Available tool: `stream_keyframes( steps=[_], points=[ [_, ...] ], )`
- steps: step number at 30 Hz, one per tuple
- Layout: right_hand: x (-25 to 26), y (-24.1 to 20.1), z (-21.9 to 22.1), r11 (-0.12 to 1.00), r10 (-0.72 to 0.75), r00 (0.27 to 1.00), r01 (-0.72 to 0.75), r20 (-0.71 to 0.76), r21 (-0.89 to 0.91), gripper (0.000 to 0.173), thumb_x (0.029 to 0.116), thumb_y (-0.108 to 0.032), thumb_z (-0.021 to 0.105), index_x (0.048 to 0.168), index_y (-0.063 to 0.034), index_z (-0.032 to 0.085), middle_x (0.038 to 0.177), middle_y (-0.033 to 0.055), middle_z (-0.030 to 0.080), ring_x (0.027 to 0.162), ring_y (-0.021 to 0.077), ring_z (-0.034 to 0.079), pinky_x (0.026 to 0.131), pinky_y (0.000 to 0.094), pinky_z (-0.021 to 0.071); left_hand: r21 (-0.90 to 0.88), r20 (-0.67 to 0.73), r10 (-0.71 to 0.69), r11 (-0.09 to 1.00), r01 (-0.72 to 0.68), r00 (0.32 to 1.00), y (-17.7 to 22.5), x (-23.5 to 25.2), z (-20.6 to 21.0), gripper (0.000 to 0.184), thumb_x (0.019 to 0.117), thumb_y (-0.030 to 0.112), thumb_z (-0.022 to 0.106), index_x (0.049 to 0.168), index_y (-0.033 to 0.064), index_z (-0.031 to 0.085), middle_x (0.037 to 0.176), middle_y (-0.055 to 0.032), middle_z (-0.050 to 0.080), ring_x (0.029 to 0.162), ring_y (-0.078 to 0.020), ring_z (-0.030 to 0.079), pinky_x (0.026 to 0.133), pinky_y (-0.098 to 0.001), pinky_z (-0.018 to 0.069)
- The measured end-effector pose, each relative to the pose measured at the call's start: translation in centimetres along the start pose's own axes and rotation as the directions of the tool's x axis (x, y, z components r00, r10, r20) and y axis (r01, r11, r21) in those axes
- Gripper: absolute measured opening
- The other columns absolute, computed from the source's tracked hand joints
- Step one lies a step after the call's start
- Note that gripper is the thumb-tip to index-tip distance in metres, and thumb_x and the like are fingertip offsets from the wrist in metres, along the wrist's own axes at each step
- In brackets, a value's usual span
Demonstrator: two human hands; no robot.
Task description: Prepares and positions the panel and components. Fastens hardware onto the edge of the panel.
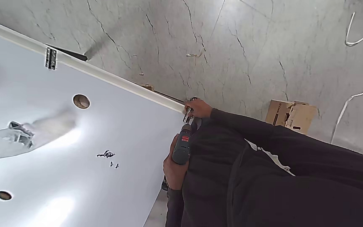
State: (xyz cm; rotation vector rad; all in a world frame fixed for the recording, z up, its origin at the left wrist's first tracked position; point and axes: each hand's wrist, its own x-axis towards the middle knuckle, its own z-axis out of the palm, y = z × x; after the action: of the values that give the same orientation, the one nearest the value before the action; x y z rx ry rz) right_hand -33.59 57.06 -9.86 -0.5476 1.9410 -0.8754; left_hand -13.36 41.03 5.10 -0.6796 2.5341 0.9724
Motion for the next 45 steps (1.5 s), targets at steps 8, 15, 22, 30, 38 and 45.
stream_keyframes(
  steps=[8,15,22,30,38,45],
  points=[
    [0.0,0.3,-0.1,0.999,-0.031,1.000,0.031,-0.004,0.012,0.026,0.0936,-0.017,0.074,0.117,-0.0061,0.069,0.103,0.0144,0.072,0.100,0.0321,0.068,0.094,0.0563,0.0506,0.001,0.016,0.038,0.999,-0.038,0.999,0.0,0.4,-0.4,0.073,0.0797,0.028,0.079,0.147,0.0131,0.055,0.109,-0.0139,0.076,0.093,-0.0310,0.075,0.081,-0.0566,0.0584],
    [0.1,0.1,-0.1,1.000,-0.020,1.000,0.020,0.001,0.001,0.026,0.0940,-0.016,0.073,0.118,-0.0061,0.068,0.106,0.0151,0.072,0.102,0.0333,0.068,0.093,0.0575,0.0516,0.058,0.051,0.002,0.998,-0.005,0.999,0.3,0.5,-0.8,0.073,0.0793,0.029,0.077,0.148,0.0179,0.055,0.101,-0.0148,0.077,0.087,-0.0353,0.074,0.075,-0.0615,0.0564],
    [0.1,0.3,0.1,1.000,-0.020,1.000,0.020,-0.006,0.022,0.026,0.0942,-0.016,0.073,0.118,-0.0057,0.068,0.106,0.0147,0.072,0.099,0.0328,0.070,0.092,0.0577,0.0530,0.053,0.071,-0.006,0.999,0.003,0.997,0.6,0.5,-0.9,0.074,0.0798,0.026,0.077,0.149,0.0176,0.054,0.101,-0.0166,0.076,0.086,-0.0388,0.074,0.073,-0.0637,0.0555],
    [-0.1,0.0,-0.1,1.000,-0.004,1.000,0.004,0.010,0.023,0.026,0.0950,-0.014,0.072,0.118,-0.0052,0.068,0.104,0.0136,0.074,0.097,0.0314,0.071,0.091,0.0562,0.0538,0.074,0.081,-0.049,0.996,0.043,0.995,0.8,0.5,-0.7,0.076,0.0793,0.030,0.076,0.151,0.0228,0.051,0.101,-0.0132,0.077,0.085,-0.0353,0.074,0.071,-0.0629,0.0564],
    [0.5,0.4,-0.1,1.000,-0.014,1.000,0.014,0.014,0.002,0.024,0.0912,-0.011,0.073,0.115,-0.0073,0.069,0.104,0.0133,0.073,0.100,0.0324,0.069,0.092,0.0582,0.0524,0.104,0.096,-0.118,0.989,0.108,0.988,1.9,0.9,-0.8,0.075,0.0802,0.030,0.074,0.151,0.0215,0.052,0.100,-0.0174,0.076,0.086,-0.0421,0.073,0.072,-0.0668,0.0534],
    [0.4,0.3,0.0,1.000,0.019,1.000,-0.019,0.024,0.023,0.025,0.0925,-0.012,0.072,0.117,-0.0079,0.069,0.104,0.0128,0.073,0.099,0.0320,0.070,0.091,0.0589,0.0532,0.108,0.120,-0.133,0.987,0.120,0.984,1.8,1.3,-0.6,0.078,0.0793,0.032,0.076,0.153,0.0252,0.050,0.101,-0.0162,0.076,0.086,-0.0410,0.073,0.072,-0.0669,0.0537]
  ],
)
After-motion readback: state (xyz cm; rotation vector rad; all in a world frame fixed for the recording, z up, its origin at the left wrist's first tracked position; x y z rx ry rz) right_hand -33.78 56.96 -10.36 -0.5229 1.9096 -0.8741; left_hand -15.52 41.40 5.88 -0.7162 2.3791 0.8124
